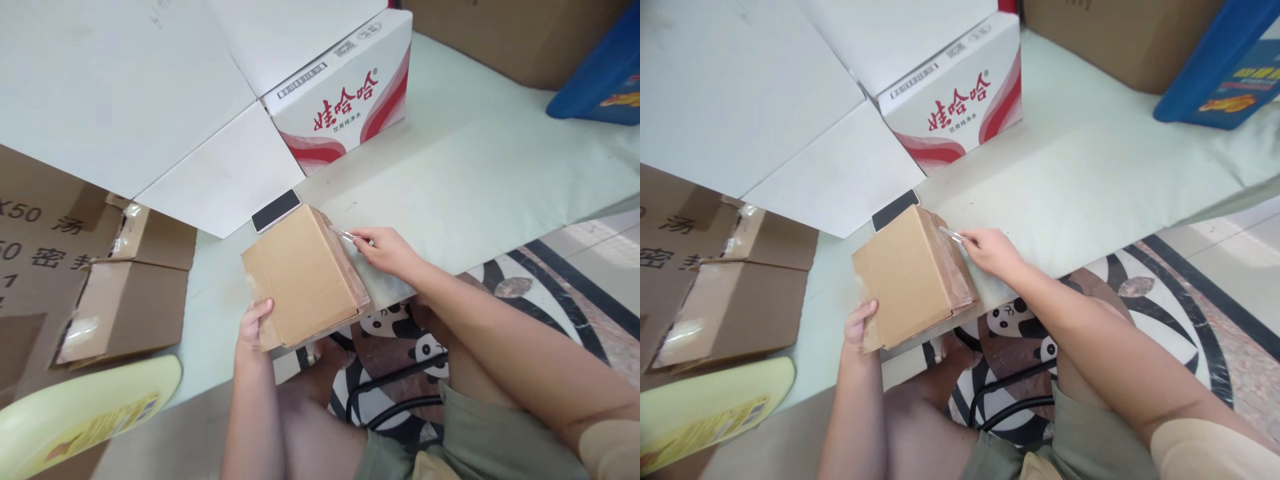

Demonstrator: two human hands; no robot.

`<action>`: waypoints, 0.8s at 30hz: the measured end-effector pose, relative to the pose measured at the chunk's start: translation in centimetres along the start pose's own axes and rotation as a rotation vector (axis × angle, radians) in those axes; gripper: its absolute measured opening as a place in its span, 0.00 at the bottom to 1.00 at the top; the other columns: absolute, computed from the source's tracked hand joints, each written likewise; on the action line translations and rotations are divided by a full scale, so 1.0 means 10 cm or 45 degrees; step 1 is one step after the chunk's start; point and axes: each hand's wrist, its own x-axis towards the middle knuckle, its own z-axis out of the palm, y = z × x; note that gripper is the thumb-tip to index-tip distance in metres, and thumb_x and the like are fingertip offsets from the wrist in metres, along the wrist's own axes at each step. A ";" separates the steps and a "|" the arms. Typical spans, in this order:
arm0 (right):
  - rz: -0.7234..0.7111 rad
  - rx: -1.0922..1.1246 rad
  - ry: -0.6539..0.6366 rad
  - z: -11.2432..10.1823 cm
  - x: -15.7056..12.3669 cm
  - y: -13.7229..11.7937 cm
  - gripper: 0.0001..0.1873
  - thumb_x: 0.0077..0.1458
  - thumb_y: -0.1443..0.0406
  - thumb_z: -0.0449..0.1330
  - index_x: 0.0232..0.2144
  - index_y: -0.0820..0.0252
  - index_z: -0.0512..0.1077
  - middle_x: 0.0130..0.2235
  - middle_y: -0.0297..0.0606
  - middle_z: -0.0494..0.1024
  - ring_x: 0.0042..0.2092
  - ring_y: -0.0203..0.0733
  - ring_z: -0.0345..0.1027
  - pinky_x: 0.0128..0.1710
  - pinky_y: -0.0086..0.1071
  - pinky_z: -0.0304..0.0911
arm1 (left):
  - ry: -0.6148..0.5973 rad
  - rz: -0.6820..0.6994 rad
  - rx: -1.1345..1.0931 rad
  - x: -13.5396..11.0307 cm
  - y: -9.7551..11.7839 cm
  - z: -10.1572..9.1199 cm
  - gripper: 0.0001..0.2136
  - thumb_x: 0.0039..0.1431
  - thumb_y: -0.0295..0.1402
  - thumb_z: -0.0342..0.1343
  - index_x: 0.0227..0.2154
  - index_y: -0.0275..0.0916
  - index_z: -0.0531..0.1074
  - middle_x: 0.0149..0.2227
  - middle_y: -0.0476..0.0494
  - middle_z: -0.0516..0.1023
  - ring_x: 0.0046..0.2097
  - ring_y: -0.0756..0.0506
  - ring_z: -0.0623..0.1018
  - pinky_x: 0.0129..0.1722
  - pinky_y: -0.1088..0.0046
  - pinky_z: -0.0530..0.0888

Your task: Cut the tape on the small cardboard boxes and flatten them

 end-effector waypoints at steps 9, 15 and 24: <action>0.001 -0.417 -0.084 -0.01 0.08 -0.13 0.20 0.63 0.63 0.48 0.46 0.52 0.79 0.39 0.41 0.83 0.38 0.47 0.73 0.31 0.34 0.56 | 0.027 0.065 -0.004 -0.01 -0.01 0.15 0.18 0.38 0.32 0.69 0.37 0.37 0.79 0.35 0.37 0.84 0.51 0.27 0.79 0.51 0.50 0.77; -0.040 -0.330 -0.210 -0.09 0.08 -0.14 0.20 0.61 0.65 0.49 0.44 0.54 0.80 0.40 0.41 0.83 0.40 0.46 0.74 0.34 0.33 0.58 | 0.050 0.152 0.012 -0.01 -0.02 0.19 0.19 0.39 0.32 0.70 0.38 0.39 0.79 0.39 0.39 0.84 0.51 0.28 0.79 0.51 0.52 0.78; -0.140 -0.264 -0.258 -0.23 -0.01 -0.03 0.17 0.60 0.65 0.52 0.40 0.50 0.82 0.33 0.36 0.83 0.34 0.41 0.72 0.33 0.31 0.58 | 0.021 0.141 0.034 -0.05 0.01 0.28 0.19 0.36 0.32 0.71 0.36 0.36 0.79 0.36 0.40 0.84 0.40 0.33 0.83 0.47 0.56 0.80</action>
